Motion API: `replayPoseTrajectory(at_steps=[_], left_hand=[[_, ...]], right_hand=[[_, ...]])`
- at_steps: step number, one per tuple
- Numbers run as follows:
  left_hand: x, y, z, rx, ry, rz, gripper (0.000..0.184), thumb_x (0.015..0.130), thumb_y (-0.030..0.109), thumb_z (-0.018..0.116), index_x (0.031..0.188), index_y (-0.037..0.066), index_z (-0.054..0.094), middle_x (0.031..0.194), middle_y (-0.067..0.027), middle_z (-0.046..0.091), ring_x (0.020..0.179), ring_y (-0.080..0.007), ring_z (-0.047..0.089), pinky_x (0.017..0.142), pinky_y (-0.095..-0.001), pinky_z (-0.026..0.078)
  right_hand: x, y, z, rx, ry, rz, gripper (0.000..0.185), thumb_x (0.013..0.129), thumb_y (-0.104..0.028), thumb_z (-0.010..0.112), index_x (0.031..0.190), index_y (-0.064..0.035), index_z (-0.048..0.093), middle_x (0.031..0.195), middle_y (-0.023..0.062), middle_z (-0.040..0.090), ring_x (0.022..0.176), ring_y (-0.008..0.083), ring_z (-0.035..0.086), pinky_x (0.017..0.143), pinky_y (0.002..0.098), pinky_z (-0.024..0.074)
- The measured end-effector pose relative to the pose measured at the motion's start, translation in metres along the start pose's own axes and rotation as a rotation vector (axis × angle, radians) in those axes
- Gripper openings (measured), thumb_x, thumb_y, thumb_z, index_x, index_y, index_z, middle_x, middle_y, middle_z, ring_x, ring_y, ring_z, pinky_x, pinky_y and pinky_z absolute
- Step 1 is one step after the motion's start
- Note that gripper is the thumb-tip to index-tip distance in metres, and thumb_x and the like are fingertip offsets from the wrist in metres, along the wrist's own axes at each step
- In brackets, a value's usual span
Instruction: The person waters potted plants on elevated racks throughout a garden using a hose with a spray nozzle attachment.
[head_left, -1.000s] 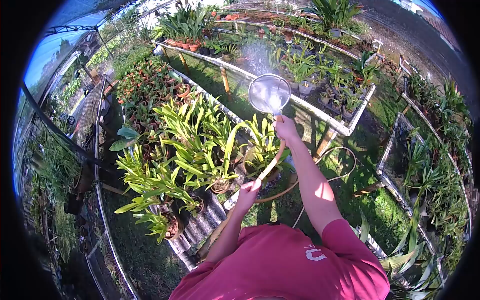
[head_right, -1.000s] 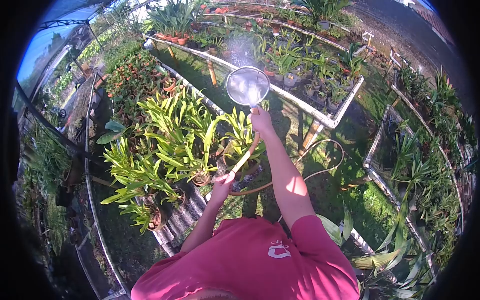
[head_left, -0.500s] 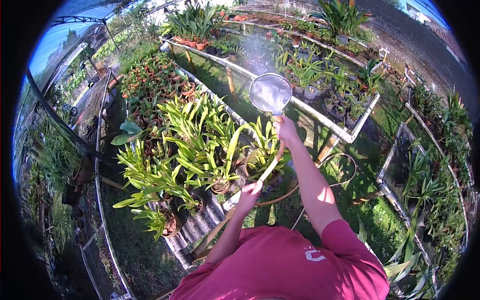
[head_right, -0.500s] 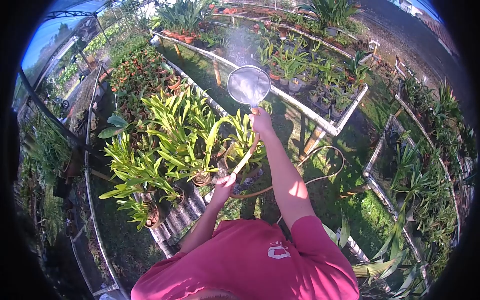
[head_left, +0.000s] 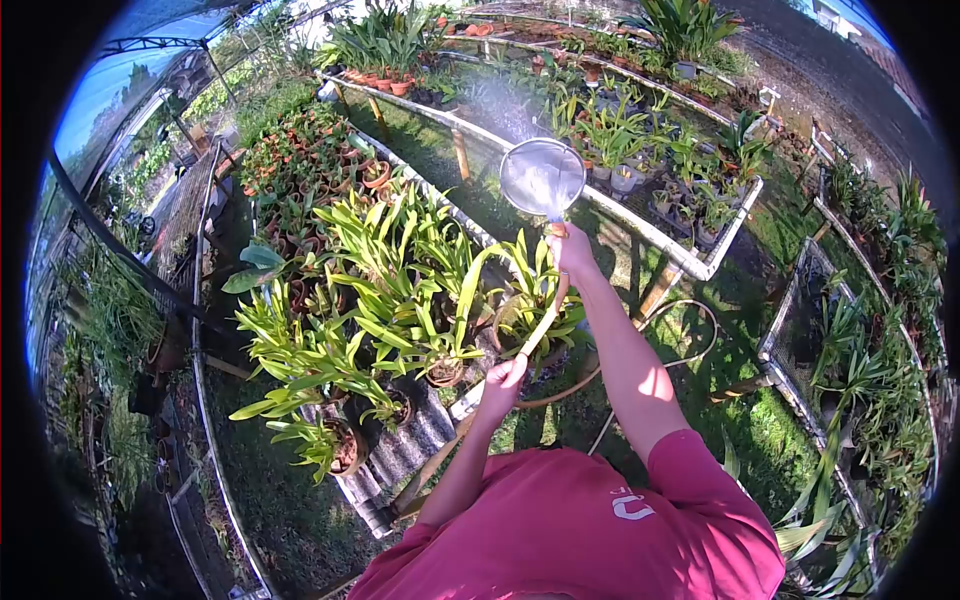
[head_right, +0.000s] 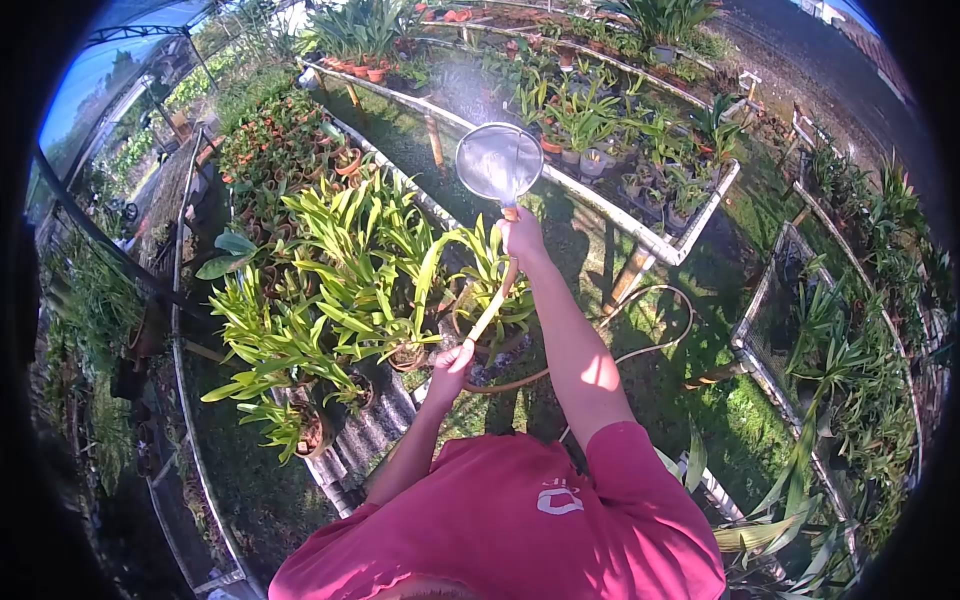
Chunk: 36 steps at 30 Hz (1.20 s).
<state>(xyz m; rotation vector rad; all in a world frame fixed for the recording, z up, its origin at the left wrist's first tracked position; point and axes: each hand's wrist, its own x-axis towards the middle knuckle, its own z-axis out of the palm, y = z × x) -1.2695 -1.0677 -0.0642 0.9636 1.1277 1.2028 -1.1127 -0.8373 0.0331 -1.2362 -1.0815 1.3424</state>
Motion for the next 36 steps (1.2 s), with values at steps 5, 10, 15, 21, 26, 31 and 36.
replayPoseTrajectory(at_steps=[5,10,15,21,26,31,36], left_hand=[[0.005,0.003,0.004,-0.001,-0.035,0.054,0.042,0.101,0.031,0.056,0.064,0.013,0.050,0.060,0.0112,0.040,0.054,-0.0016,0.031,0.050,-0.0220,0.023],[0.008,-0.003,0.007,0.039,-0.055,-0.007,0.041,0.101,0.032,0.056,0.065,0.012,0.050,0.060,0.0106,0.040,0.054,-0.0017,0.032,0.050,-0.0222,0.024],[0.008,-0.001,0.005,0.005,-0.019,-0.032,0.041,0.101,0.033,0.056,0.067,0.012,0.052,0.060,0.0106,0.041,0.055,-0.0018,0.033,0.050,-0.0221,0.025],[0.008,0.002,0.007,0.067,-0.026,-0.031,0.039,0.102,0.032,0.055,0.069,0.011,0.055,0.061,0.0108,0.041,0.055,-0.0015,0.032,0.050,-0.0220,0.025],[0.009,0.009,0.013,0.074,-0.050,-0.022,0.039,0.102,0.032,0.055,0.070,0.009,0.054,0.061,0.0104,0.040,0.056,-0.0019,0.033,0.051,-0.0224,0.026],[0.015,0.002,0.013,0.121,-0.067,0.020,0.041,0.102,0.033,0.054,0.070,0.008,0.052,0.062,0.0100,0.040,0.056,-0.0023,0.033,0.051,-0.0227,0.026],[0.015,0.000,0.011,0.056,-0.065,0.001,0.041,0.102,0.034,0.055,0.069,0.009,0.051,0.062,0.0099,0.040,0.056,-0.0025,0.033,0.051,-0.0226,0.026]], right_hand=[[0.007,0.000,-0.003,-0.051,0.034,-0.027,0.020,0.089,-0.004,0.058,0.108,-0.0044,0.056,0.063,-0.0009,0.048,0.045,0.0089,0.042,0.041,0.0275,0.0339],[0.008,0.000,-0.006,-0.061,-0.005,-0.044,0.022,0.088,-0.004,0.058,0.109,-0.0037,0.058,0.069,0.0005,0.050,0.046,0.0092,0.043,0.042,0.0280,0.0347],[0.009,0.003,-0.004,-0.055,0.085,-0.022,0.021,0.088,-0.006,0.059,0.108,-0.0030,0.058,0.068,0.0005,0.050,0.046,0.0098,0.044,0.042,0.0283,0.0353],[0.003,0.009,-0.019,-0.054,0.181,-0.010,0.021,0.088,-0.007,0.059,0.108,-0.0034,0.058,0.067,0.0008,0.049,0.046,0.0106,0.044,0.041,0.0290,0.0355],[0.000,0.009,-0.030,0.002,0.270,-0.072,0.027,0.088,-0.007,0.059,0.114,-0.0029,0.056,0.066,0.0005,0.049,0.045,0.0107,0.043,0.040,0.0286,0.0350],[0.000,0.001,-0.031,0.004,0.218,-0.058,0.033,0.089,-0.006,0.058,0.121,-0.0032,0.054,0.066,0.0001,0.048,0.044,0.0102,0.041,0.040,0.0286,0.0344],[0.000,-0.006,-0.020,0.001,0.200,-0.061,0.031,0.089,-0.007,0.058,0.120,-0.0040,0.055,0.068,-0.0003,0.049,0.046,0.0096,0.042,0.041,0.0284,0.0344]])
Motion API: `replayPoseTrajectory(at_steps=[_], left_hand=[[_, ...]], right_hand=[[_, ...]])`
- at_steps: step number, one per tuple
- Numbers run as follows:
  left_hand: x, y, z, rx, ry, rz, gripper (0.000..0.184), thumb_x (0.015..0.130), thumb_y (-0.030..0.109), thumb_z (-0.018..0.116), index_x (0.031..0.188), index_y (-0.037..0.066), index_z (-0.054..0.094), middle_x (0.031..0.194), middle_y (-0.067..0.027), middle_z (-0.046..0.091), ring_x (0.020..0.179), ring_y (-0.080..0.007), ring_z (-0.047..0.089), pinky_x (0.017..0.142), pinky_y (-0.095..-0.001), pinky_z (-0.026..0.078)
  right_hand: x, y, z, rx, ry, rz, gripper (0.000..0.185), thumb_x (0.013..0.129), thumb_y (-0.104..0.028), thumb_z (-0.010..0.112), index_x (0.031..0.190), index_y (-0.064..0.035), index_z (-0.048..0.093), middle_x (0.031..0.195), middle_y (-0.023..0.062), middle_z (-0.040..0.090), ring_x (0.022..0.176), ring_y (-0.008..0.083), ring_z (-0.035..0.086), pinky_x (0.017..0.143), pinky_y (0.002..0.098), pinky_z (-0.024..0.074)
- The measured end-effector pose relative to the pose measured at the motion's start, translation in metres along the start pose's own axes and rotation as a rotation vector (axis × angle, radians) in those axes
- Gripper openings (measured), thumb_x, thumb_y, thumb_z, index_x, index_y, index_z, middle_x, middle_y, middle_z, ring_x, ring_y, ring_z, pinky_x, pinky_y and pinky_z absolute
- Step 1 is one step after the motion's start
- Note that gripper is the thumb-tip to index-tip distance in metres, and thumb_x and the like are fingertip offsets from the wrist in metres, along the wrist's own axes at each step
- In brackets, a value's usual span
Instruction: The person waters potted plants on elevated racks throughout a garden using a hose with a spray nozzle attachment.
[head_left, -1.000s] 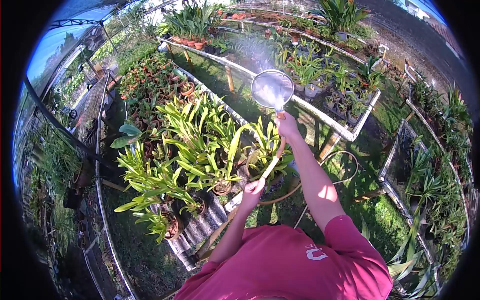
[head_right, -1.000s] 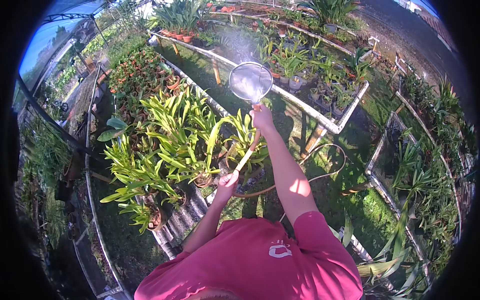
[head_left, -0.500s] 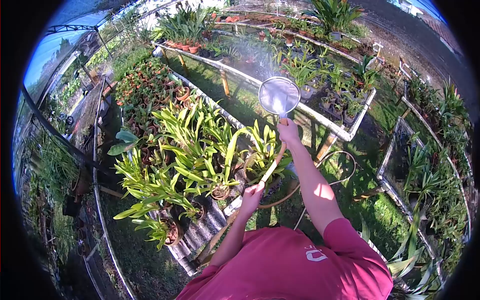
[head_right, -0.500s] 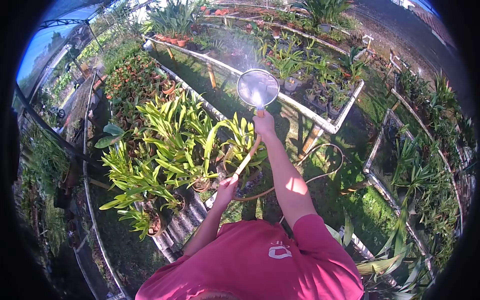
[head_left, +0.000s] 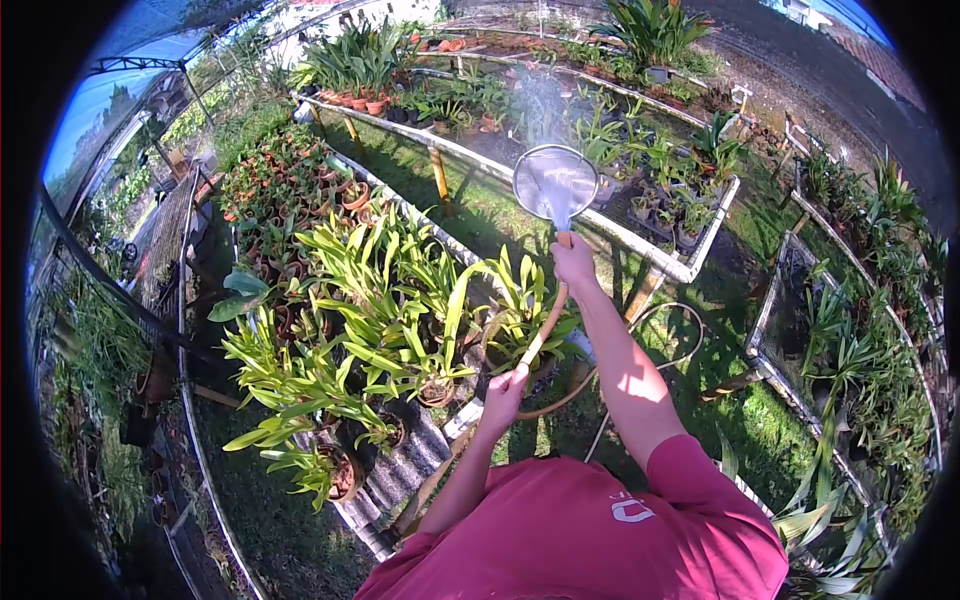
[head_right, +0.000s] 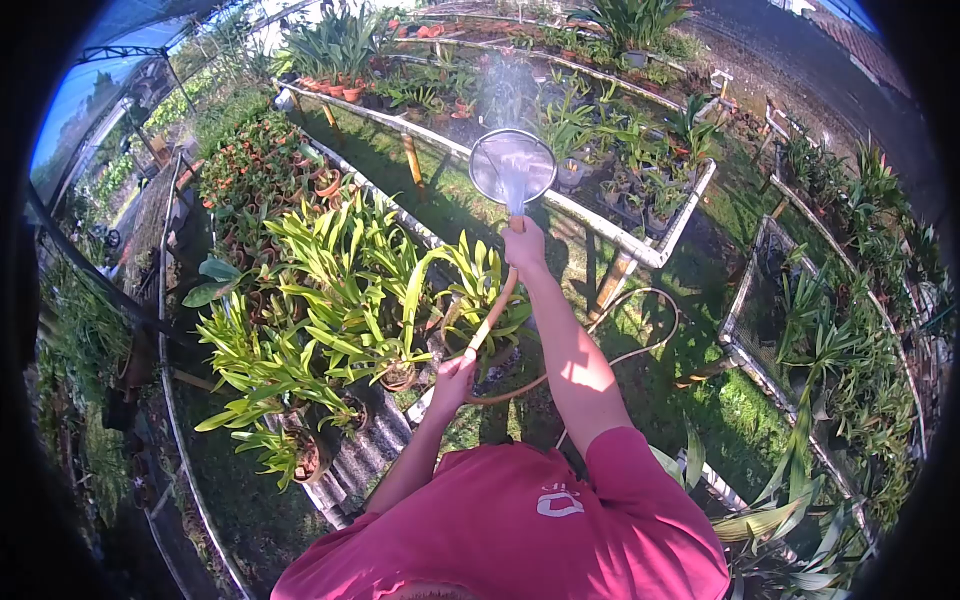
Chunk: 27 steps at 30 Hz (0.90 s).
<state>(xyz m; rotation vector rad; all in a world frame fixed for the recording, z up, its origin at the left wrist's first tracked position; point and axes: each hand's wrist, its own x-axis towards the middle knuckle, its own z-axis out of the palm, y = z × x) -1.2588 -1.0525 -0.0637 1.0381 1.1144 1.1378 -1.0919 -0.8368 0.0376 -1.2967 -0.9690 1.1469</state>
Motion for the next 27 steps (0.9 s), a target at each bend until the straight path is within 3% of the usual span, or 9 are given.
replayPoseTrajectory(at_steps=[10,13,18,21,27], left_hand=[[-0.003,0.004,-0.005,-0.062,0.000,-0.016,0.042,0.102,0.035,0.055,0.067,0.012,0.051,0.061,0.0107,0.039,0.055,-0.0018,0.031,0.050,-0.0223,0.024],[0.001,-0.001,-0.008,-0.073,0.037,-0.032,0.042,0.102,0.035,0.055,0.067,0.012,0.051,0.060,0.0117,0.038,0.054,-0.0014,0.030,0.049,-0.0226,0.022],[0.007,0.002,-0.007,-0.029,0.035,0.001,0.045,0.101,0.036,0.056,0.064,0.013,0.048,0.060,0.0129,0.036,0.053,-0.0007,0.027,0.048,-0.0228,0.020],[0.012,-0.005,-0.008,-0.095,-0.029,-0.008,0.033,0.101,0.033,0.056,0.074,0.015,0.051,0.061,0.0113,0.039,0.052,-0.0003,0.032,0.047,-0.0201,0.024],[0.011,-0.005,-0.012,-0.105,-0.038,0.012,0.031,0.102,0.030,0.056,0.075,0.014,0.051,0.062,0.0114,0.039,0.053,-0.0001,0.033,0.047,-0.0196,0.025]], right_hand=[[0.003,-0.005,0.020,-0.078,-0.097,0.014,0.033,0.088,-0.008,0.059,0.120,-0.0035,0.055,0.070,0.0008,0.050,0.047,0.0099,0.043,0.042,0.0285,0.0350],[0.003,0.001,0.022,-0.010,0.024,-0.018,0.034,0.087,-0.007,0.059,0.121,-0.0032,0.055,0.070,0.0012,0.050,0.047,0.0103,0.043,0.041,0.0288,0.0346],[0.008,-0.003,0.017,-0.001,0.030,-0.032,0.034,0.087,-0.006,0.059,0.120,-0.0032,0.054,0.070,0.0008,0.049,0.047,0.0102,0.043,0.040,0.0281,0.0334],[0.010,-0.007,0.018,-0.016,0.035,-0.036,0.033,0.087,-0.006,0.059,0.119,-0.0037,0.053,0.069,0.0005,0.047,0.046,0.0101,0.042,0.040,0.0278,0.0331],[0.010,-0.003,0.022,-0.020,0.050,-0.040,0.032,0.087,-0.006,0.059,0.119,-0.0042,0.053,0.068,0.0004,0.047,0.045,0.0100,0.042,0.040,0.0278,0.0336]])
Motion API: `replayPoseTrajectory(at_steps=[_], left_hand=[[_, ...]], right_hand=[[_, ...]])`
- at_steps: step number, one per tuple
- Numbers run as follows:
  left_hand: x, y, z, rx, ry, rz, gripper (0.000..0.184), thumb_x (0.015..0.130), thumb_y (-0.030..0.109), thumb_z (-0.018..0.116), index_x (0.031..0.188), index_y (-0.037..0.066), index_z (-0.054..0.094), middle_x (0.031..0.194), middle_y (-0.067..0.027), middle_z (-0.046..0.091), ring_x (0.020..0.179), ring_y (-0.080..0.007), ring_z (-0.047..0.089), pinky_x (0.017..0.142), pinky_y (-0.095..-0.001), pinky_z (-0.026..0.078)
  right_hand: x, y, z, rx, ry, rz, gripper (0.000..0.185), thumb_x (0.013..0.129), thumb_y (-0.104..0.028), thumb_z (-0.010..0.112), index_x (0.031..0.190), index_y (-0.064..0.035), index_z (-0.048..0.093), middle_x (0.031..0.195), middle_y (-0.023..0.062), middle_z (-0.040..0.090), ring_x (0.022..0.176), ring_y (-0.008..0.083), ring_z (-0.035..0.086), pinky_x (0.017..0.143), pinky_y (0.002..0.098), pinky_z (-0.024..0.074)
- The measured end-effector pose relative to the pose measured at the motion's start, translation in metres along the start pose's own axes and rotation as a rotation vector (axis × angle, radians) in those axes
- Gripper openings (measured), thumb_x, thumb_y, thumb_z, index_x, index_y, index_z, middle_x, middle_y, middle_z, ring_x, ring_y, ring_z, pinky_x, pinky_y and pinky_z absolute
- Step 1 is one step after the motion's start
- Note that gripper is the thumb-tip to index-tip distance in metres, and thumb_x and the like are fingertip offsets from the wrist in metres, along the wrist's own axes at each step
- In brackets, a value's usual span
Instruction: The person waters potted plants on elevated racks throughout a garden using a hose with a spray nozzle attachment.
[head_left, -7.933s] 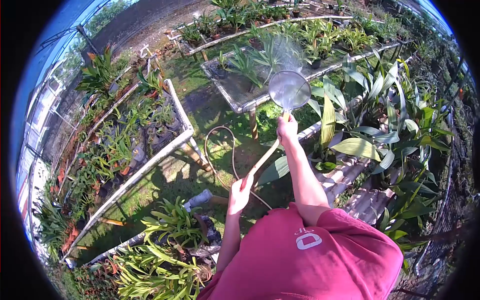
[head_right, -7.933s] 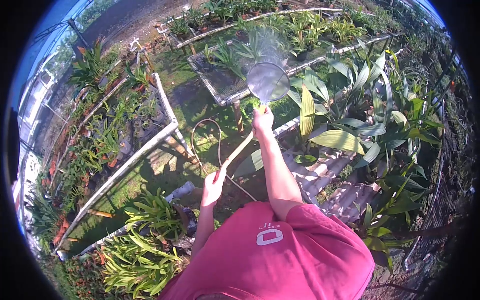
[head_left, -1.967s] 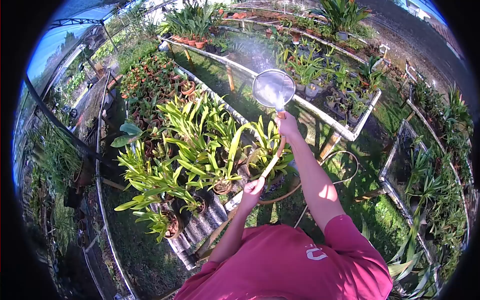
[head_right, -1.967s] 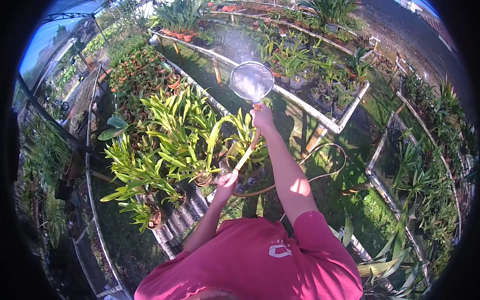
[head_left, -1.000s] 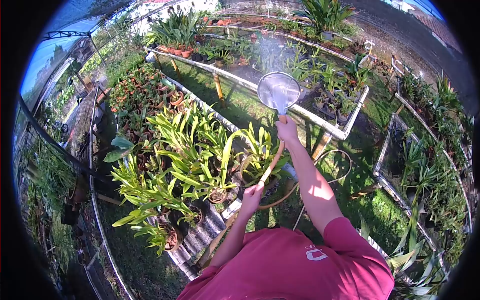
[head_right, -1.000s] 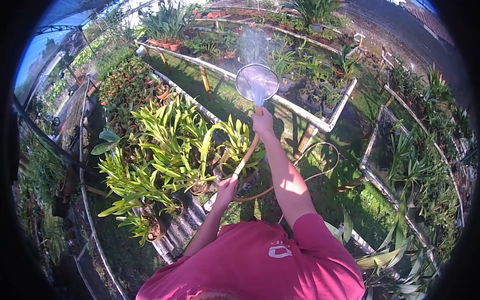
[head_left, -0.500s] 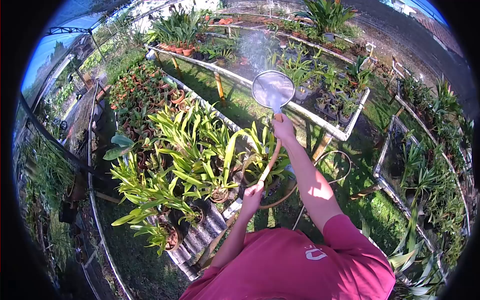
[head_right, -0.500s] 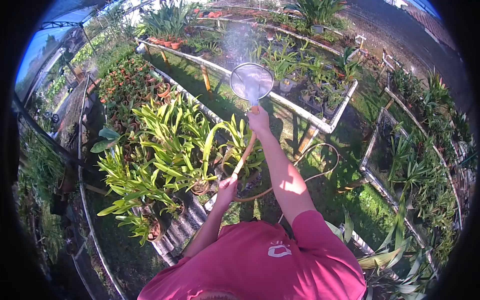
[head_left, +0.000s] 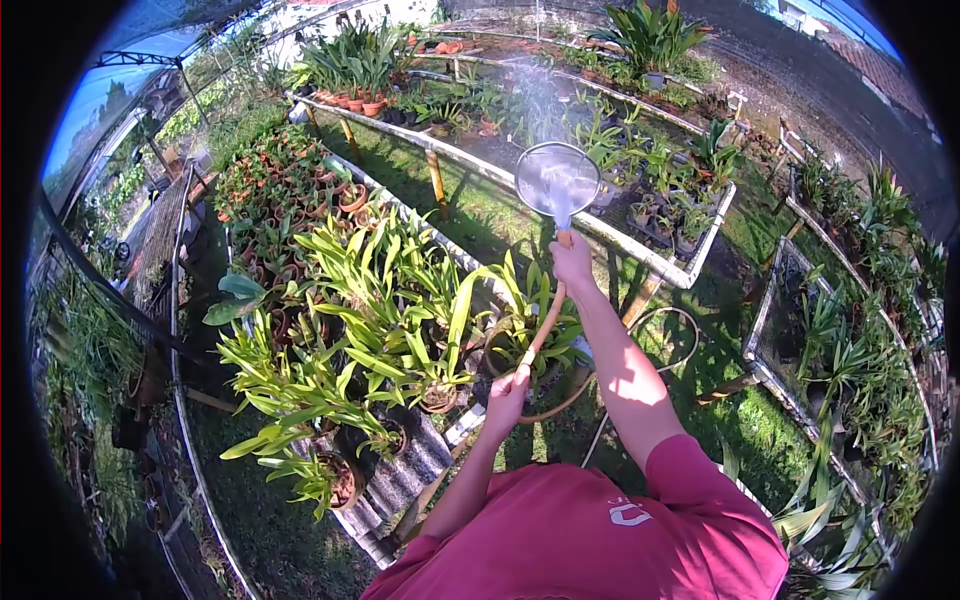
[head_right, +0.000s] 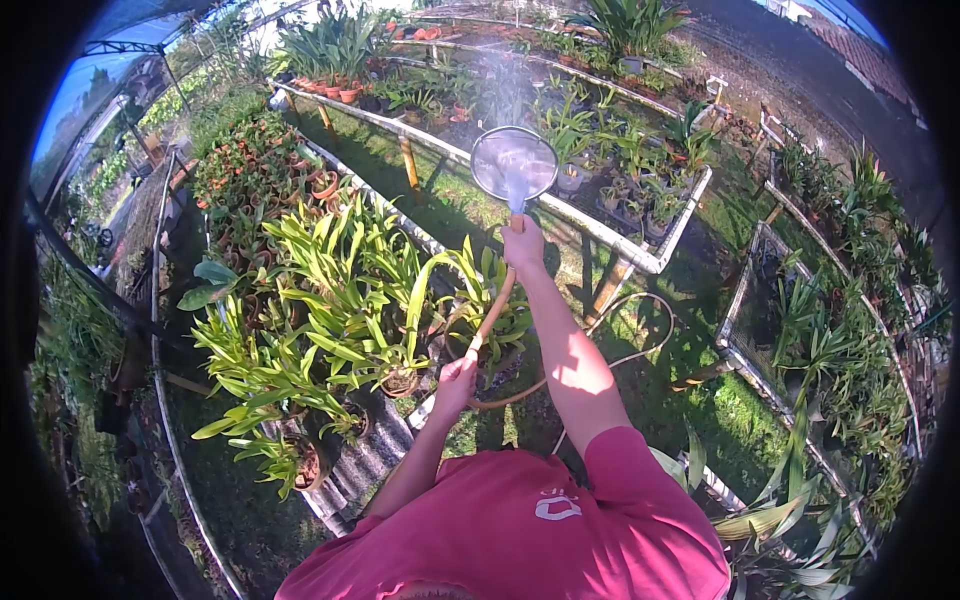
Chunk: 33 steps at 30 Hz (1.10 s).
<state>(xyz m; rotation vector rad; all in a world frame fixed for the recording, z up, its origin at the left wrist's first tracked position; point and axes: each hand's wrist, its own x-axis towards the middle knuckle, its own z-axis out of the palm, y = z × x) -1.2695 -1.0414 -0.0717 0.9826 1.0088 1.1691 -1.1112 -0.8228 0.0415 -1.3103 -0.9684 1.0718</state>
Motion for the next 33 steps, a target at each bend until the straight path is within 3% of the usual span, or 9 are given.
replayPoseTrajectory(at_steps=[3,28,33], left_hand=[[-0.001,0.003,0.002,0.026,0.048,-0.002,0.042,0.102,0.035,0.054,0.068,0.012,0.048,0.060,0.0111,0.037,0.055,-0.0013,0.030,0.050,-0.0229,0.023],[-0.002,0.013,0.004,0.108,0.078,-0.026,0.045,0.100,0.038,0.056,0.067,0.008,0.052,0.060,0.0088,0.041,0.056,-0.0030,0.034,0.050,-0.0237,0.027],[0.000,0.002,0.001,0.122,0.069,-0.036,0.045,0.101,0.038,0.055,0.067,0.008,0.051,0.061,0.0080,0.041,0.056,-0.0039,0.034,0.050,-0.0247,0.028]], right_hand=[[0.001,0.003,0.003,0.005,0.009,-0.004,0.033,0.088,-0.006,0.059,0.120,-0.0043,0.053,0.068,0.0005,0.048,0.045,0.0101,0.042,0.040,0.0277,0.0339],[0.008,0.014,-0.001,-0.001,0.092,-0.013,0.034,0.088,-0.007,0.061,0.121,-0.0050,0.055,0.067,0.0015,0.050,0.043,0.0115,0.045,0.038,0.0292,0.0352],[0.016,0.019,0.005,-0.077,0.010,-0.045,0.034,0.088,-0.008,0.061,0.121,-0.0047,0.056,0.068,0.0007,0.050,0.045,0.0109,0.044,0.041,0.0290,0.0352]])
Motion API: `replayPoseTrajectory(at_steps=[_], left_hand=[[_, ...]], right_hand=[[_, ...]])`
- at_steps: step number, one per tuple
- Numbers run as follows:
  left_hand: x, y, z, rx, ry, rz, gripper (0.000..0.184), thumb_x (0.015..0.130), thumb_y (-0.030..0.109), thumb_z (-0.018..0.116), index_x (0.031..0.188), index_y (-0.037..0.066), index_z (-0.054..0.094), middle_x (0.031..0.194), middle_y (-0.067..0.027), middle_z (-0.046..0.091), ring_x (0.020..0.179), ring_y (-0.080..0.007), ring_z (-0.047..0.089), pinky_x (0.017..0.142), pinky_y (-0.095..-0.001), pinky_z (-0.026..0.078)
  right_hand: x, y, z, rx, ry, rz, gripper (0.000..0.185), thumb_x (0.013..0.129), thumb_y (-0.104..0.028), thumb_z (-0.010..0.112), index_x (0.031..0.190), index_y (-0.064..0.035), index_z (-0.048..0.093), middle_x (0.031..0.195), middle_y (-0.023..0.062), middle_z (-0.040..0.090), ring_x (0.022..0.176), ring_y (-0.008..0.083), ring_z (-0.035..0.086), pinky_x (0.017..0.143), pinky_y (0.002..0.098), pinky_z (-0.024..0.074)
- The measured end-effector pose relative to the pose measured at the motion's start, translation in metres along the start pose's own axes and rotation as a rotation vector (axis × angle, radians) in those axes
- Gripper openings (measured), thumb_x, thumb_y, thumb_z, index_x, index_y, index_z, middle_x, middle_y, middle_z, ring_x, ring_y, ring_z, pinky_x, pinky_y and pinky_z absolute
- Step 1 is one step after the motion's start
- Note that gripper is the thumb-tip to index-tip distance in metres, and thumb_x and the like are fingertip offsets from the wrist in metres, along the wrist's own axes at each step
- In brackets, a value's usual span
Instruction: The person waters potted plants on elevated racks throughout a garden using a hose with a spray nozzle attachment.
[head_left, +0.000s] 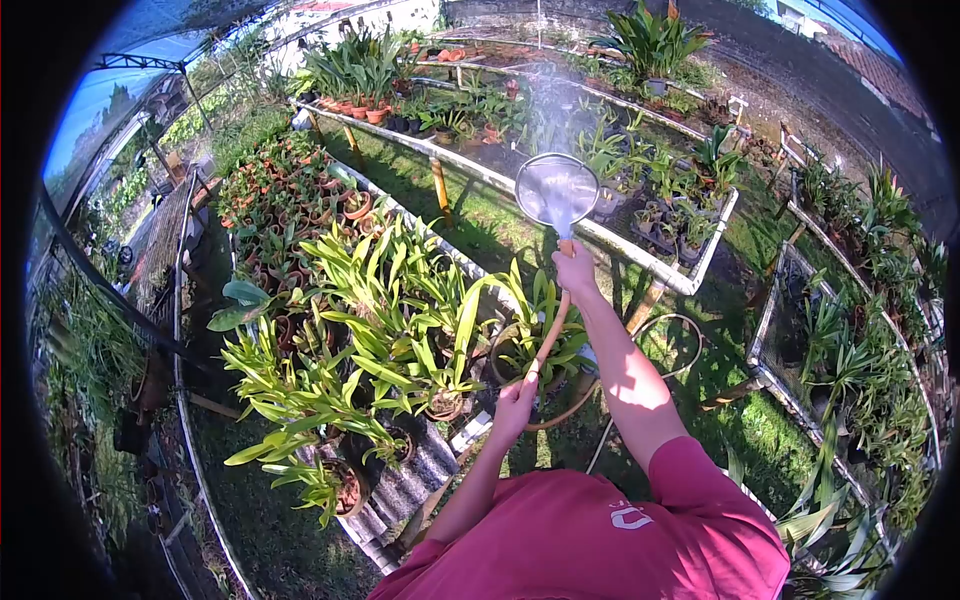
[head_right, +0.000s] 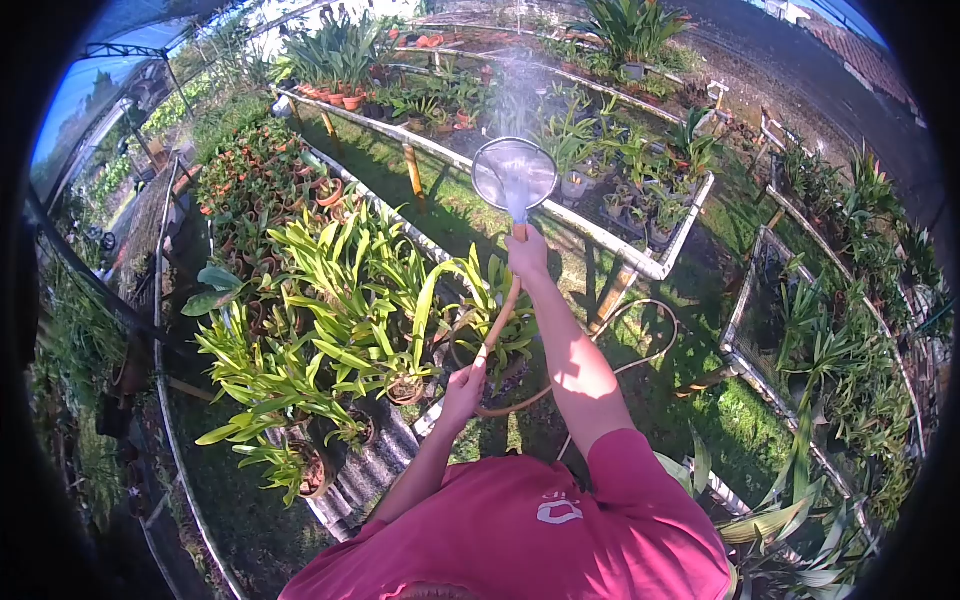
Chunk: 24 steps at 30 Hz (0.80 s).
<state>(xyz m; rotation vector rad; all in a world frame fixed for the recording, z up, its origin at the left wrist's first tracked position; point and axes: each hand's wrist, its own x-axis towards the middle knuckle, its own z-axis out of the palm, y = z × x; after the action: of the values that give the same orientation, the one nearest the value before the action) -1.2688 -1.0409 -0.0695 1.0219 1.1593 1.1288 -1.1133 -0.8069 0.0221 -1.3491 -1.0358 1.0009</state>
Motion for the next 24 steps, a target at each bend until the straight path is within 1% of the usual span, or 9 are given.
replayPoseTrajectory(at_steps=[4,7,10,13,16,19,21,22,24], left_hand=[[-0.003,0.000,0.000,0.035,-0.024,-0.001,0.048,0.101,0.041,0.053,0.067,0.008,0.050,0.061,0.0075,0.041,0.054,-0.0046,0.034,0.049,-0.0254,0.027],[-0.007,0.003,0.004,0.020,-0.043,-0.014,0.049,0.101,0.043,0.052,0.066,0.009,0.049,0.060,0.0074,0.040,0.053,-0.0047,0.034,0.048,-0.0250,0.027],[-0.011,0.008,0.008,0.008,-0.071,-0.006,0.049,0.102,0.043,0.051,0.066,0.010,0.048,0.060,0.0076,0.040,0.052,-0.0043,0.034,0.048,-0.0245,0.027],[-0.013,0.008,0.011,0.014,-0.069,0.004,0.047,0.102,0.042,0.052,0.066,0.011,0.047,0.060,0.0080,0.040,0.052,-0.0037,0.034,0.048,-0.0240,0.026],[-0.013,0.006,0.010,-0.037,-0.054,-0.018,0.045,0.102,0.040,0.053,0.068,0.011,0.049,0.060,0.0087,0.040,0.053,-0.0030,0.033,0.047,-0.0235,0.025],[-0.013,0.006,0.006,-0.083,-0.040,-0.041,0.042,0.102,0.039,0.053,0.070,0.012,0.049,0.061,0.0094,0.041,0.053,-0.0024,0.033,0.048,-0.0231,0.025],[-0.012,0.007,0.005,-0.065,-0.044,-0.043,0.041,0.102,0.038,0.053,0.071,0.012,0.050,0.061,0.0097,0.041,0.053,-0.0020,0.033,0.048,-0.0229,0.025],[-0.014,0.007,0.009,-0.029,-0.058,0.022,0.044,0.102,0.040,0.052,0.069,0.012,0.049,0.060,0.0095,0.041,0.054,-0.0020,0.033,0.048,-0.0230,0.025],[-0.019,0.008,0.013,0.051,-0.111,0.016,0.046,0.102,0.041,0.051,0.067,0.012,0.049,0.060,0.0093,0.041,0.054,-0.0022,0.033,0.049,-0.0232,0.025]], right_hand=[[-0.006,-0.010,0.003,-0.047,-0.087,0.038,0.032,0.088,-0.009,0.061,0.120,-0.0048,0.057,0.068,-0.0003,0.050,0.047,0.0100,0.042,0.042,0.0284,0.0343],[-0.009,-0.014,0.001,-0.070,-0.157,0.077,0.032,0.084,-0.011,0.064,0.115,-0.0025,0.060,0.075,0.0032,0.057,0.055,0.0120,0.050,0.048,0.0306,0.0402],[-0.006,-0.011,0.000,-0.080,-0.223,0.077,0.031,0.084,-0.011,0.064,0.113,-0.0025,0.060,0.074,0.0030,0.056,0.054,0.0118,0.050,0.048,0.0301,0.0396],[-0.010,-0.013,-0.001,-0.042,-0.229,0.052,0.030,0.084,-0.010,0.064,0.112,-0.0027,0.060,0.073,0.0030,0.056,0.053,0.0118,0.050,0.047,0.0301,0.0393],[-0.016,-0.018,0.003,0.010,-0.126,0.002,0.032,0.088,-0.009,0.060,0.119,-0.0056,0.057,0.069,-0.0004,0.050,0.047,0.0088,0.044,0.042,0.0273,0.0345],[-0.019,-0.018,0.000,0.012,-0.016,0.037,0.033,0.088,-0.009,0.060,0.121,-0.0055,0.057,0.068,0.0000,0.050,0.046,0.0097,0.043,0.042,0.0282,0.0354],[-0.018,-0.014,-0.008,-0.019,-0.095,0.090,0.034,0.088,-0.008,0.060,0.121,-0.0048,0.056,0.069,0.0004,0.051,0.046,0.0103,0.044,0.042,0.0284,0.0363],[-0.016,-0.011,-0.012,-0.034,-0.133,0.116,0.034,0.088,-0.008,0.060,0.121,-0.0044,0.056,0.069,0.0007,0.051,0.046,0.0105,0.044,0.043,0.0284,0.0367],[-0.018,-0.004,-0.022,-0.044,-0.200,0.142,0.033,0.087,-0.008,0.061,0.119,-0.0039,0.057,0.068,0.0008,0.051,0.046,0.0107,0.044,0.042,0.0282,0.0367]])
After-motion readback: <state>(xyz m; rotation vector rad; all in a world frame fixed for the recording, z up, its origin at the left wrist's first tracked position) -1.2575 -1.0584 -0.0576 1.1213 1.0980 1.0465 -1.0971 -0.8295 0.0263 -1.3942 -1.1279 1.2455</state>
